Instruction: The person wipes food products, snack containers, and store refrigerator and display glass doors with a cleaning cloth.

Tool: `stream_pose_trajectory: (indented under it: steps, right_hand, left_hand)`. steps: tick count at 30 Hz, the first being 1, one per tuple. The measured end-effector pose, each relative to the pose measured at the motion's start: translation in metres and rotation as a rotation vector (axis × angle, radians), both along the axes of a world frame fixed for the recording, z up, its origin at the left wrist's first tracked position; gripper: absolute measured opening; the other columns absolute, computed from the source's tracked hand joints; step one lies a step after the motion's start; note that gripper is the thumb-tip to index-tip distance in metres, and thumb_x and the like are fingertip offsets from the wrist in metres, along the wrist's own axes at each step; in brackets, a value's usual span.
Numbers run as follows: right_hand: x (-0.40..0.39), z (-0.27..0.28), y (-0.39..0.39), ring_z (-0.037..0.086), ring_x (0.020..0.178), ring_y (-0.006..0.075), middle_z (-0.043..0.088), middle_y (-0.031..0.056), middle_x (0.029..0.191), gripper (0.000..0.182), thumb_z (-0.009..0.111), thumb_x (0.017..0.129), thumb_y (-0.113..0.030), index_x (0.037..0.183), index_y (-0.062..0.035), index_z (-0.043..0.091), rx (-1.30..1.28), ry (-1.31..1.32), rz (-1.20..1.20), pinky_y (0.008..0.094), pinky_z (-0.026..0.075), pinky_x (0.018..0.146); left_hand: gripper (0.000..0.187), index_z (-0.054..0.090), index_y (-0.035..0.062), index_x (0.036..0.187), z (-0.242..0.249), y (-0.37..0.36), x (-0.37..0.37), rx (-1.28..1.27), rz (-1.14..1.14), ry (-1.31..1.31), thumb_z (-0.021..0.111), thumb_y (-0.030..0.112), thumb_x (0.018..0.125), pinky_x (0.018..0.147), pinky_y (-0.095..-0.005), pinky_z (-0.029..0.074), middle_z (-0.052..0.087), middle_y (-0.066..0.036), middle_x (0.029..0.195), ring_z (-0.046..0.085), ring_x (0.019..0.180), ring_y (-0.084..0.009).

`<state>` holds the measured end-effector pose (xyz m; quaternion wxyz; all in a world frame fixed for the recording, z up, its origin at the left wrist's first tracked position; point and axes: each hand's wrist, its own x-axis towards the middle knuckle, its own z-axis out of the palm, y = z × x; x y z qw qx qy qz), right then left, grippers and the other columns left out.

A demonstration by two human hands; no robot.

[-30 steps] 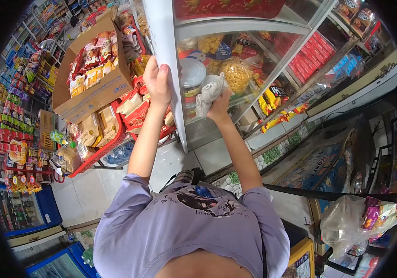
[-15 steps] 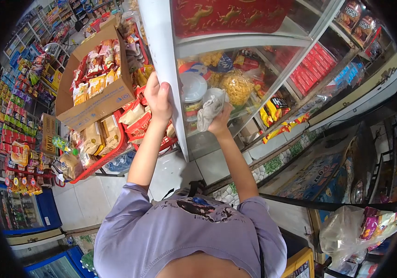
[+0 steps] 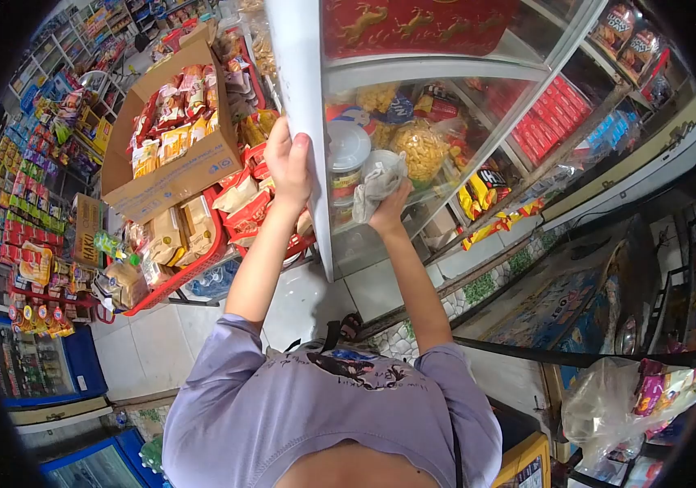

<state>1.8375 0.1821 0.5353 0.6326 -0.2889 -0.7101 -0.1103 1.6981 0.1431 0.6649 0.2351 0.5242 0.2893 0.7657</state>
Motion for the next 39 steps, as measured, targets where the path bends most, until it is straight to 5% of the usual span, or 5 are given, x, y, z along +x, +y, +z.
stream_pose_trajectory:
  steps: [8,17,20,29,39]
  right_hand:
    - [0.002,-0.009,-0.009,0.032,0.093,0.0356,0.034,0.0212,0.104,0.057,0.062,0.059,-0.025,0.105,-0.0007,0.038,-0.342,-0.067,-0.07,0.0434,0.024,0.081]
    - [-0.006,-0.024,-0.007,0.03,0.097,0.0385,0.029,0.0244,0.108,0.08,0.064,0.056,-0.022,0.117,0.0049,0.019,-0.294,0.036,-0.057,0.0449,0.021,0.084]
    - [-0.009,-0.031,-0.009,0.023,0.101,0.0479,0.024,0.0314,0.111,0.073,0.062,0.059,-0.022,0.113,0.0066,0.022,-0.286,0.017,-0.123,0.0536,0.017,0.085]
    - [-0.033,-0.016,-0.018,0.023,0.107,0.0412,0.022,0.0281,0.116,0.076,0.06,0.064,-0.013,0.12,0.0065,0.013,-0.35,0.345,-0.075,0.0463,0.016,0.09]
    - [-0.036,-0.024,-0.019,0.022,0.11,0.0405,0.021,0.027,0.119,0.077,0.059,0.065,-0.01,0.122,0.0052,0.011,-0.42,0.409,-0.079,0.0459,0.016,0.091]
  left_hand:
    - [0.026,0.044,-0.0017,0.09,-0.002,-0.002,-0.001,-0.006,-0.085,-0.039,0.045,0.021,0.078,0.058,-0.0203,0.036,0.049,-0.003,0.073,0.044,0.064,-0.0074]
    - [0.029,0.044,0.0003,0.081,-0.004,0.001,-0.001,-0.004,0.084,0.043,0.042,0.03,0.079,0.05,-0.0225,0.039,0.05,-0.007,0.064,0.047,0.054,-0.0116]
    - [0.024,0.046,-0.0029,0.09,-0.008,0.002,-0.003,-0.019,-0.051,-0.032,0.045,0.017,0.078,0.065,-0.0224,0.037,0.05,-0.004,0.078,0.045,0.071,-0.0092]
    - [0.02,0.047,-0.0022,0.085,-0.008,0.005,0.001,0.01,0.073,0.003,0.046,0.017,0.078,0.06,-0.0229,0.038,0.051,-0.005,0.071,0.046,0.066,-0.0095]
    - [0.018,0.047,-0.0019,0.084,0.0,0.004,0.004,0.056,0.222,0.088,0.045,0.014,0.076,0.061,-0.0268,0.039,0.052,-0.009,0.069,0.049,0.065,-0.0141]
